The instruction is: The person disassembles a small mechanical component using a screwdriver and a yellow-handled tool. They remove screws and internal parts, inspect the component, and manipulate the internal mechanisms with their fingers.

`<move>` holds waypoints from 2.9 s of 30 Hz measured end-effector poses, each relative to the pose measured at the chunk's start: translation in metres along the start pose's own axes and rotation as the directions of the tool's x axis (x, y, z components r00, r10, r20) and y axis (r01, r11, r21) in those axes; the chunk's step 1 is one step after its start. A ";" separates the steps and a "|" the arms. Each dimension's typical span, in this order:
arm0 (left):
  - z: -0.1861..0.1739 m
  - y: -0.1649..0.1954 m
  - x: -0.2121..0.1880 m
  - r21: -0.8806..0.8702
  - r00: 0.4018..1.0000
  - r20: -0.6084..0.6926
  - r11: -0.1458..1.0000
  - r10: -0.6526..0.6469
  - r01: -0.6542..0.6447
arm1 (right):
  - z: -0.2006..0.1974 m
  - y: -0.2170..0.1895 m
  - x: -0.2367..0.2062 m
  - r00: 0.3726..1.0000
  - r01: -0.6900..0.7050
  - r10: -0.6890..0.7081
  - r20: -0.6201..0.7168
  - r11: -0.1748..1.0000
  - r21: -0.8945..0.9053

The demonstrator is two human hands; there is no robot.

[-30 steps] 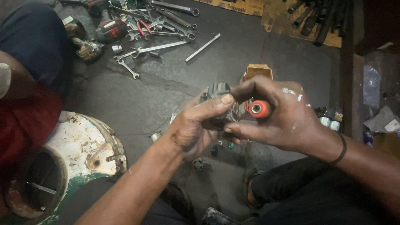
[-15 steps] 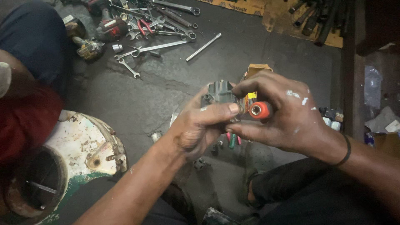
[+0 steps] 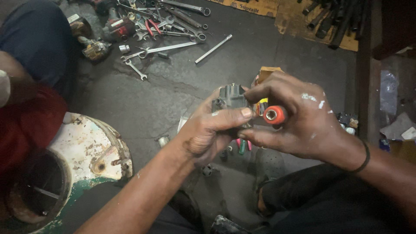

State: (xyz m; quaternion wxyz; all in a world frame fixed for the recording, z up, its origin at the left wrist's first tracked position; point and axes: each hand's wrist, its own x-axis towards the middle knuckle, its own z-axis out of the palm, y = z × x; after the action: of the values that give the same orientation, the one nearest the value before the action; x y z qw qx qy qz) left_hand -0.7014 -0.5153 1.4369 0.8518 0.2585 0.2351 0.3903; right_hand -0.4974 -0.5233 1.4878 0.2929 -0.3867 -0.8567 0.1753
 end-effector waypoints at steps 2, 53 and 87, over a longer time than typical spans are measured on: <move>-0.001 0.000 0.000 -0.008 1.000 0.010 1.000 -0.002 0.002 | -0.001 0.000 0.001 1.000 -0.001 0.001 0.002 1.000 0.001; 0.004 -0.023 -0.008 -0.167 0.990 0.141 0.985 -0.006 0.030 | -0.008 0.004 -0.024 0.999 0.040 -0.041 0.020 0.998 0.039; 0.051 -0.071 0.024 -0.507 0.935 0.314 0.862 0.163 0.020 | -0.072 0.004 -0.027 0.997 0.012 -0.012 0.071 1.000 -0.002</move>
State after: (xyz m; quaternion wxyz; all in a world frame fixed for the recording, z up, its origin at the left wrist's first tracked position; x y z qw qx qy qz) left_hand -0.6177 -0.5493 1.4263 0.9020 0.1010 -0.0380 0.4181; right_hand -0.4349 -0.5356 1.5311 0.2630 -0.3755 -0.8691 0.1858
